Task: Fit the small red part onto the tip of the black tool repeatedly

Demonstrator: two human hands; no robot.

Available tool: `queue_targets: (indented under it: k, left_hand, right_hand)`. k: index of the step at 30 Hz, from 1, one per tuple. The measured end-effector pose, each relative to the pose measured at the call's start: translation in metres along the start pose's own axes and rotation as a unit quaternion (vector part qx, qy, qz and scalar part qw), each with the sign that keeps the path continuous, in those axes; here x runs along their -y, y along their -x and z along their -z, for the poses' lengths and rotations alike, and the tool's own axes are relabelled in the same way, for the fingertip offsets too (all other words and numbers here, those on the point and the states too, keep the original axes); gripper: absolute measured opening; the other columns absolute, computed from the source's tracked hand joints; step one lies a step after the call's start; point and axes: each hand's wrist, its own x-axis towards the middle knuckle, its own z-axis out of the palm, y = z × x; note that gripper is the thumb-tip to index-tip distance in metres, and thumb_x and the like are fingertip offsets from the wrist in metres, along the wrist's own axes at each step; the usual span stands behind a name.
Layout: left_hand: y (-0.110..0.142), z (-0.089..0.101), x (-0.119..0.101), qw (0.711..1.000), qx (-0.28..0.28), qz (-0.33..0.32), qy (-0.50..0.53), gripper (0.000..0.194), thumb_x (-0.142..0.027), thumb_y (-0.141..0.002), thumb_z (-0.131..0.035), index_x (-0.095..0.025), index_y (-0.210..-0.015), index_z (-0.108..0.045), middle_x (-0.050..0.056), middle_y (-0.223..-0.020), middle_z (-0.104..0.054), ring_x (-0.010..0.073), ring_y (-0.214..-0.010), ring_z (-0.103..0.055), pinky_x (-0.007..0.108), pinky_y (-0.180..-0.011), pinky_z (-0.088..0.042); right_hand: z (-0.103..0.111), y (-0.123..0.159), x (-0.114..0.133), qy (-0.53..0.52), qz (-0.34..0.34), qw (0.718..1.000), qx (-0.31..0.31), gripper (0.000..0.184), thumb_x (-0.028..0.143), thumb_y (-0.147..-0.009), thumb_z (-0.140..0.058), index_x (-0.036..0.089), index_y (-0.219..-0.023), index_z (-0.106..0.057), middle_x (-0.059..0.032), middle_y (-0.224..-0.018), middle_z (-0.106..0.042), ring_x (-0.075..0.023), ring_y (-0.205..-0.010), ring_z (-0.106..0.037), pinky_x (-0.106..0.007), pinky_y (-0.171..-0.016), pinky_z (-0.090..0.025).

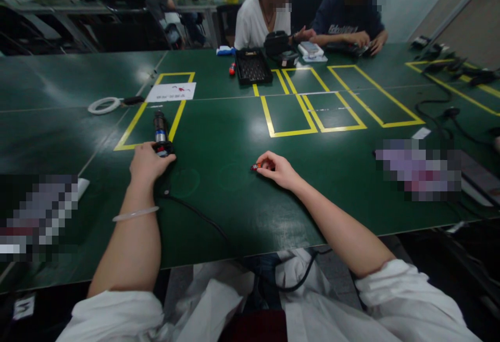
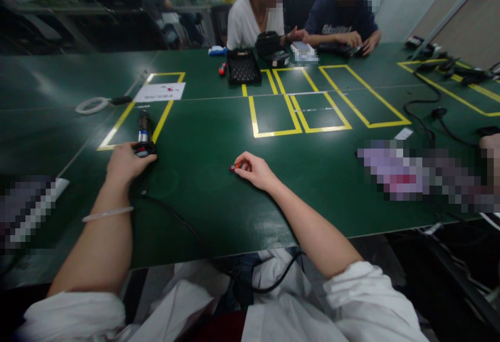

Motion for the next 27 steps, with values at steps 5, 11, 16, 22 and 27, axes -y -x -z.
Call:
queue_targets:
  k: [5,11,16,22,27]
  left_hand:
    - [0.023,-0.012,-0.038,0.998,-0.022,-0.054,0.030,0.074,-0.051,-0.073,-0.071,-0.009,-0.130,-0.049,0.023,-0.129,-0.050,0.0377,-0.117,-0.054,0.050,-0.095,-0.048]
    - [0.070,-0.029,-0.098,0.979,-0.024,-0.200,0.040,0.068,-0.047,-0.074,-0.068,-0.011,-0.129,-0.049,0.018,-0.123,-0.051,0.0348,-0.114,-0.056,0.045,-0.094,-0.050]
    - [0.112,-0.038,-0.143,0.950,0.014,-0.302,0.082,0.074,-0.046,-0.077,-0.069,-0.016,-0.139,-0.044,0.015,-0.124,-0.050,0.0315,-0.115,-0.056,0.041,-0.093,-0.051]
    - [0.134,-0.040,-0.162,0.933,0.027,-0.351,0.080,0.076,-0.047,-0.080,-0.066,-0.018,-0.145,-0.040,0.014,-0.124,-0.050,0.0301,-0.109,-0.058,0.040,-0.089,-0.051]
    - [0.133,-0.040,-0.160,0.933,0.024,-0.353,0.069,0.074,-0.049,-0.081,-0.064,-0.018,-0.145,-0.041,0.015,-0.123,-0.052,0.0306,-0.106,-0.058,0.041,-0.087,-0.050]
  right_hand:
    - [0.000,-0.001,-0.002,-0.014,-0.002,1.000,-0.006,0.026,0.028,-0.080,-0.067,0.017,-0.103,-0.061,0.0017,-0.076,-0.059,-0.0106,-0.064,-0.052,-0.025,-0.063,-0.043]
    - [0.001,-0.001,-0.001,0.021,0.013,0.999,-0.032,0.020,0.028,-0.080,-0.067,0.017,-0.096,-0.063,-0.0003,-0.080,-0.061,-0.0120,-0.068,-0.055,-0.026,-0.065,-0.044]
    - [0.002,-0.002,-0.003,0.038,0.013,0.998,-0.043,0.018,0.027,-0.079,-0.066,0.017,-0.093,-0.062,0.0015,-0.074,-0.058,-0.0112,-0.063,-0.051,-0.025,-0.062,-0.042]
    - [0.001,-0.001,-0.004,0.057,0.025,0.997,-0.049,0.013,0.022,-0.076,-0.064,0.018,-0.087,-0.058,0.0029,-0.071,-0.056,-0.0106,-0.061,-0.049,-0.025,-0.060,-0.040]
    - [0.003,-0.001,-0.002,0.047,0.023,0.998,-0.024,0.015,0.022,-0.076,-0.066,0.019,-0.087,-0.057,0.0029,-0.073,-0.058,-0.0111,-0.062,-0.051,-0.025,-0.061,-0.040]
